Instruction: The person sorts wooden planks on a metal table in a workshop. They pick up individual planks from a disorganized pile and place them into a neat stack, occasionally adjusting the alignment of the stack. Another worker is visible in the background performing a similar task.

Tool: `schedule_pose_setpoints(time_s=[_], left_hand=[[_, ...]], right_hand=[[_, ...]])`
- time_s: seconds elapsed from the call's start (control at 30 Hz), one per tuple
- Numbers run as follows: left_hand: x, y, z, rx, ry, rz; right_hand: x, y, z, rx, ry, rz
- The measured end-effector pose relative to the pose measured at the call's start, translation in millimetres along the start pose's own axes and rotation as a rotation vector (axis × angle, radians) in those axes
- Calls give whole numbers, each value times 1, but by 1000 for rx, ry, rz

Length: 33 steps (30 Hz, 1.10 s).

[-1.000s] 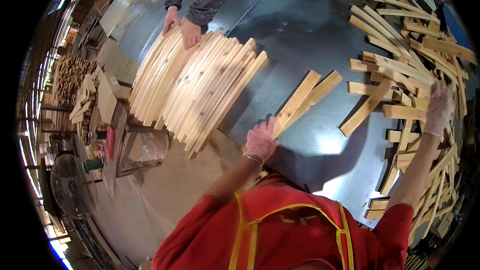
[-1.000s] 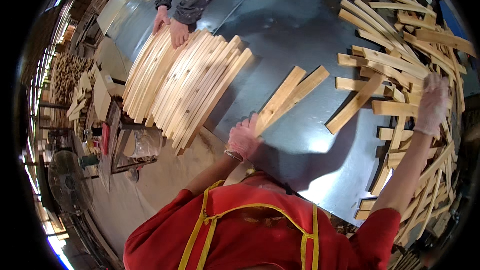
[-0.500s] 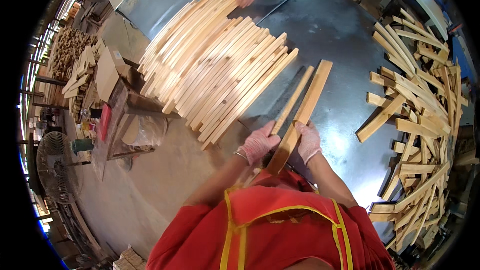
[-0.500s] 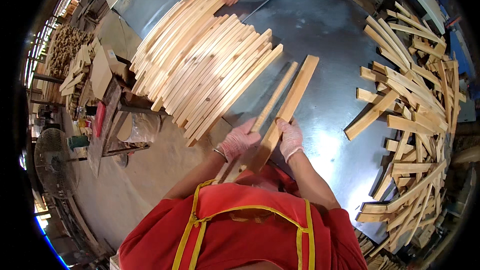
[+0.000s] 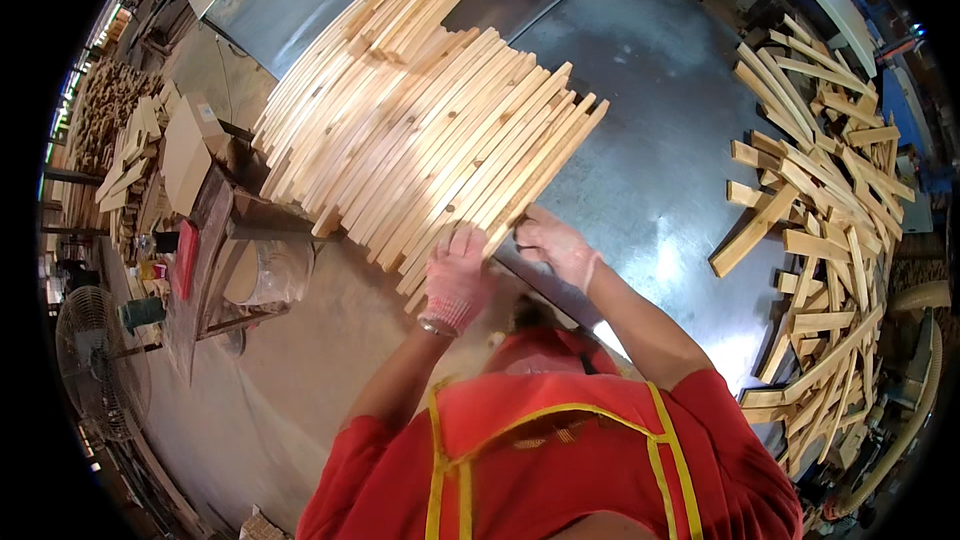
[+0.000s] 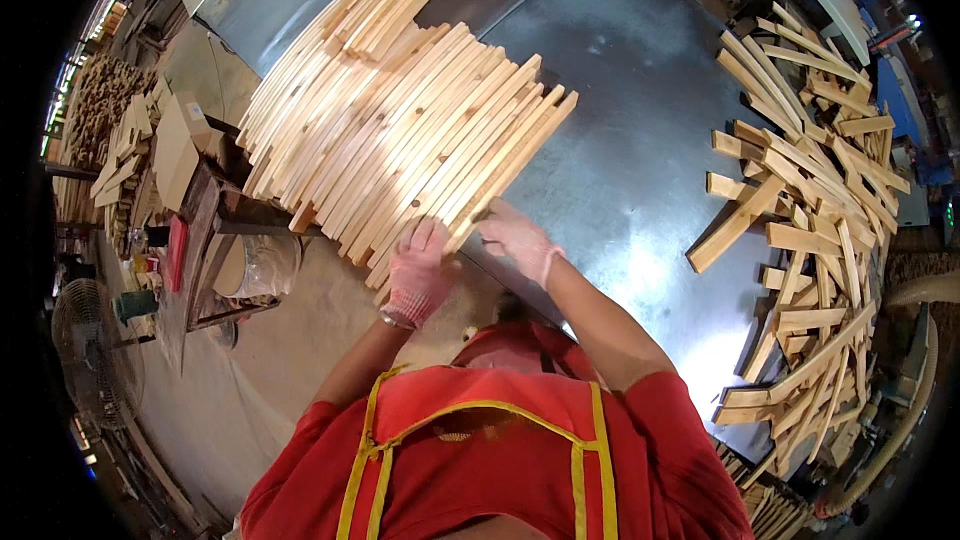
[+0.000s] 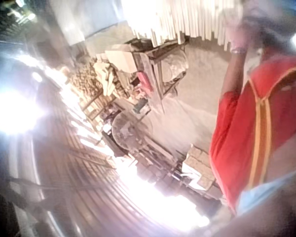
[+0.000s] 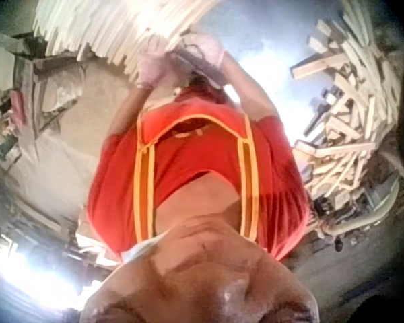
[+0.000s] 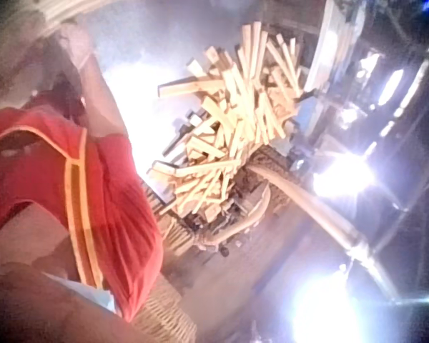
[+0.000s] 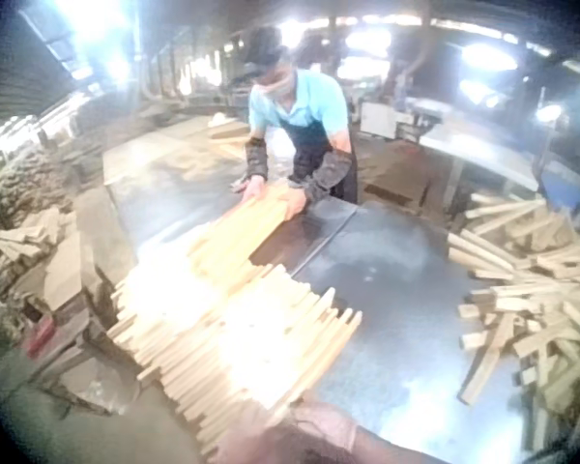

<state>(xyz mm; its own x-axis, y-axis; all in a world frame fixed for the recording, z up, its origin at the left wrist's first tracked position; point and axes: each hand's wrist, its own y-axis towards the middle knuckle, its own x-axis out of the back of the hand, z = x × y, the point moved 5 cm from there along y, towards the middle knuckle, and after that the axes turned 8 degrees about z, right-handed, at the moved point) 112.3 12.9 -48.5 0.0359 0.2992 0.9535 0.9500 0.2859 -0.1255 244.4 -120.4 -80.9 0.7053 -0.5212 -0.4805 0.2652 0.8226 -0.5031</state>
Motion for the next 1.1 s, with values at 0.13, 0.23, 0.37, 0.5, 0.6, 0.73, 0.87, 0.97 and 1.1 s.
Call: schedule_pose_setpoints(time_s=[0.13, 0.23, 0.37, 0.5, 0.6, 0.73, 0.87, 0.97, 1.1], left_hand=[[1, -27, 28, -5, 100, -43], [4, -34, 29, 5, 122, -15], [10, -25, 3, -60, 148, -66], [6, -8, -16, -118, 157, -103], [0, 2, -16, -153, 252, -99], [-31, 5, -13, -378, 426, -80], [-37, 1, -29, -571, 268, -43], [-28, 4, -73, -490, -65, 23], [-48, 6, -135, -568, -481, 205]], right_hand=[[54, -24, -26, 13, 156, -227], [59, -15, -29, 34, 72, -166], [39, 12, -6, 0, 66, -384], [57, 38, 2, -9, -116, -568], [65, 7, 1, 92, -24, -541], [90, -42, -21, -20, -127, -652], [104, -61, -39, 69, -127, -690], [101, -74, -62, 90, -62, -703], [84, -75, -84, 277, 210, -613]])
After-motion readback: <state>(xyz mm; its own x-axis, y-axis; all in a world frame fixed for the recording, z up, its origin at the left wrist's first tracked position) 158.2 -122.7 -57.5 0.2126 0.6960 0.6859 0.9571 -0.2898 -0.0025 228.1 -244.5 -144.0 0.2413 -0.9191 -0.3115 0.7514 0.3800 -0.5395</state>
